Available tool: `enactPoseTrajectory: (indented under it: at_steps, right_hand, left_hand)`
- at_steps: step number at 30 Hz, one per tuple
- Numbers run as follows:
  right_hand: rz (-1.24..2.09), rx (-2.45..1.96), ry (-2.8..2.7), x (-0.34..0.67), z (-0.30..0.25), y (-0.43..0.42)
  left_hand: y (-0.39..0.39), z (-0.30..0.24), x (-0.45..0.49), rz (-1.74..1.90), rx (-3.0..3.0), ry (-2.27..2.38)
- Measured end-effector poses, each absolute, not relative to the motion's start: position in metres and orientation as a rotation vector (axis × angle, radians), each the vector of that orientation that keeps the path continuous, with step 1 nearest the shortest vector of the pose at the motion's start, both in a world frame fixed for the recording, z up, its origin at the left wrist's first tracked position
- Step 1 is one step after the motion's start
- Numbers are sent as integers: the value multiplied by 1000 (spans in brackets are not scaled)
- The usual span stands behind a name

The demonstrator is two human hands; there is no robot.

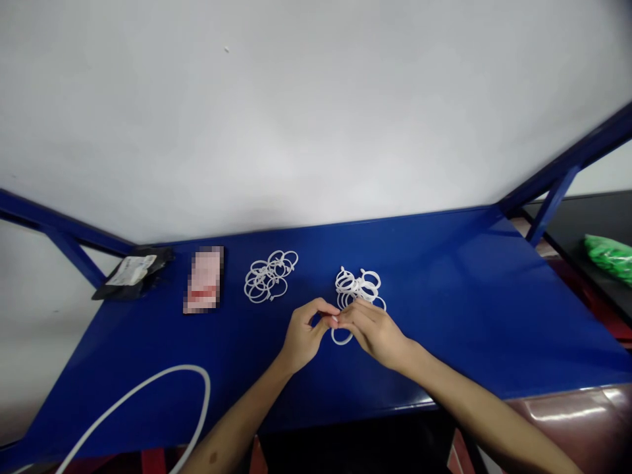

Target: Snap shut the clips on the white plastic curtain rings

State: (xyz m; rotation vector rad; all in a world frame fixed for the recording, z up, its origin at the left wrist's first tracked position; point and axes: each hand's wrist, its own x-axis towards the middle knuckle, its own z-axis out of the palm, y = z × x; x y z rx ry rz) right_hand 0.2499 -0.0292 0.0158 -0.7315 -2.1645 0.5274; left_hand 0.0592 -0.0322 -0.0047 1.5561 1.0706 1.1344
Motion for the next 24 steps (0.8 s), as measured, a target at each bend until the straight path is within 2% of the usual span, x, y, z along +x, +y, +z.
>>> enactPoseTrajectory:
  at_steps: [4,8,11,13,18,24]
  right_hand:
    - [543,-806,-2102,253,22,-24]
    - [389,-1014,-1997,266,23,-12]
    - [286,-1183,-1965,276,21,-2]
    - [256,-1277,-1976,280,18,2]
    - [207,-1374,-1993,280,16,4]
    - [169,-1219,-2000,272,18,-2]
  left_hand:
    - [-27,6,49,1151,1750,1146]
    - [-13,5,23,1185,2163,1683]
    - [-7,-2,9,854,2372,2113]
    - [-7,-4,7,594,2428,2220]
    - [-15,-2,17,377,2456,2205]
    - [-15,-3,24,680,2577,1888]
